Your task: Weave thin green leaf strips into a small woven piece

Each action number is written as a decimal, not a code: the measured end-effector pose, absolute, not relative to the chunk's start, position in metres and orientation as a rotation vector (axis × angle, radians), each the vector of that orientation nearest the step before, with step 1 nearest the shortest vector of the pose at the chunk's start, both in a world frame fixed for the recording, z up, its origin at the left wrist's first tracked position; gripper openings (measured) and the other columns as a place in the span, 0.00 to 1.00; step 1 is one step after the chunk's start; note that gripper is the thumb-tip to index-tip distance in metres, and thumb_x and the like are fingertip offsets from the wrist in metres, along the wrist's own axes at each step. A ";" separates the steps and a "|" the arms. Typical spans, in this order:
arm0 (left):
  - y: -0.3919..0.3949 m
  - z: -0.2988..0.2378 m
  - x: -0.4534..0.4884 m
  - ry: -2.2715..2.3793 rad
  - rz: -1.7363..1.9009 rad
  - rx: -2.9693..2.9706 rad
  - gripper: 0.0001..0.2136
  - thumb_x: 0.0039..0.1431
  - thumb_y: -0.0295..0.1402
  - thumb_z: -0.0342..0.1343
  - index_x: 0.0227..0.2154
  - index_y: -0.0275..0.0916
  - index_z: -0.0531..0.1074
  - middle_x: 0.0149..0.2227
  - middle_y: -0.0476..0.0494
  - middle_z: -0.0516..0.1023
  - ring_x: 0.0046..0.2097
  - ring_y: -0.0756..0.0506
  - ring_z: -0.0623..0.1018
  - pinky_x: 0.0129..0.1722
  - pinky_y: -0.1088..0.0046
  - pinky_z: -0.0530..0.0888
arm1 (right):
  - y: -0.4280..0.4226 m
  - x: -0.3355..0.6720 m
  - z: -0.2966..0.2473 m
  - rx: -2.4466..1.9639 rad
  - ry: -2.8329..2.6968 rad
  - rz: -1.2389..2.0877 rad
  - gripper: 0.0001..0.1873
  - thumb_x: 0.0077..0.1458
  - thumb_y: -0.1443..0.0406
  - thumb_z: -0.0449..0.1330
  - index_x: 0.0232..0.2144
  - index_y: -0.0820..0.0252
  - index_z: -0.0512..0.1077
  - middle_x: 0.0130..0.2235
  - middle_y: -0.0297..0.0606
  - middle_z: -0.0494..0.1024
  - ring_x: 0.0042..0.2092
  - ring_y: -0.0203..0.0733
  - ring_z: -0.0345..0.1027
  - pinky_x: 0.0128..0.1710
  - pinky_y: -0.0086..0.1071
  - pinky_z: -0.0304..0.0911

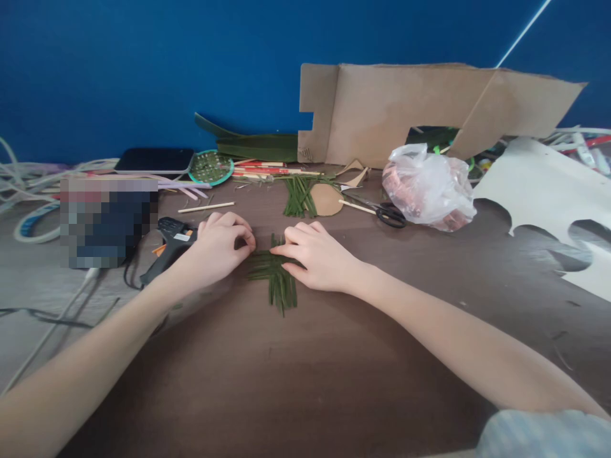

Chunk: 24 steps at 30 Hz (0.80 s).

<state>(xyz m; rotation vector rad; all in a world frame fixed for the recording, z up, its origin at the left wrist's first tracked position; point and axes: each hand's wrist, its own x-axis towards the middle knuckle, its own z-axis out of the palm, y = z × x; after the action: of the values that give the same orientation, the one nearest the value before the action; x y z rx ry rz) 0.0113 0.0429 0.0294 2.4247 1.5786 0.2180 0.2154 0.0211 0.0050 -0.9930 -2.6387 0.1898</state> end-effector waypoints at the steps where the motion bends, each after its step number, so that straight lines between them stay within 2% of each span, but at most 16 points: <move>1: 0.043 0.030 0.011 1.578 0.222 2.418 0.07 0.52 0.28 0.50 0.23 0.39 0.71 0.40 0.44 0.71 0.46 0.40 0.65 0.44 0.60 0.61 | 0.021 0.215 0.005 -0.992 -2.638 0.191 0.16 0.58 0.65 0.52 0.46 0.62 0.71 0.34 0.41 0.68 0.38 0.43 0.58 0.38 0.37 0.50; 15: 0.044 0.031 0.015 1.570 0.215 2.386 0.06 0.55 0.32 0.52 0.26 0.38 0.72 0.39 0.44 0.72 0.46 0.39 0.65 0.44 0.60 0.61 | 0.021 0.215 0.006 -0.990 -2.640 0.191 0.16 0.57 0.65 0.53 0.46 0.63 0.72 0.34 0.42 0.68 0.38 0.43 0.57 0.37 0.37 0.50; 19: 0.045 0.028 0.015 1.524 0.212 2.417 0.04 0.53 0.32 0.55 0.26 0.39 0.72 0.39 0.45 0.72 0.46 0.40 0.65 0.44 0.61 0.61 | 0.021 0.215 0.006 -0.989 -2.638 0.192 0.16 0.57 0.65 0.53 0.46 0.63 0.72 0.34 0.41 0.68 0.38 0.43 0.58 0.38 0.37 0.50; 24: 0.043 0.028 0.017 1.518 0.230 2.469 0.04 0.54 0.30 0.54 0.26 0.38 0.72 0.38 0.46 0.73 0.45 0.41 0.66 0.44 0.62 0.61 | 0.021 0.215 0.006 -0.992 -2.633 0.199 0.16 0.57 0.66 0.53 0.46 0.63 0.72 0.34 0.42 0.68 0.38 0.43 0.58 0.37 0.37 0.50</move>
<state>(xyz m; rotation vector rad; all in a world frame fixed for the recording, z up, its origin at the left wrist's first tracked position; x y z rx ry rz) 0.0168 0.0431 0.0285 2.4692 1.5176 0.2296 0.2145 0.0209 0.0058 -0.9924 -2.6330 0.1986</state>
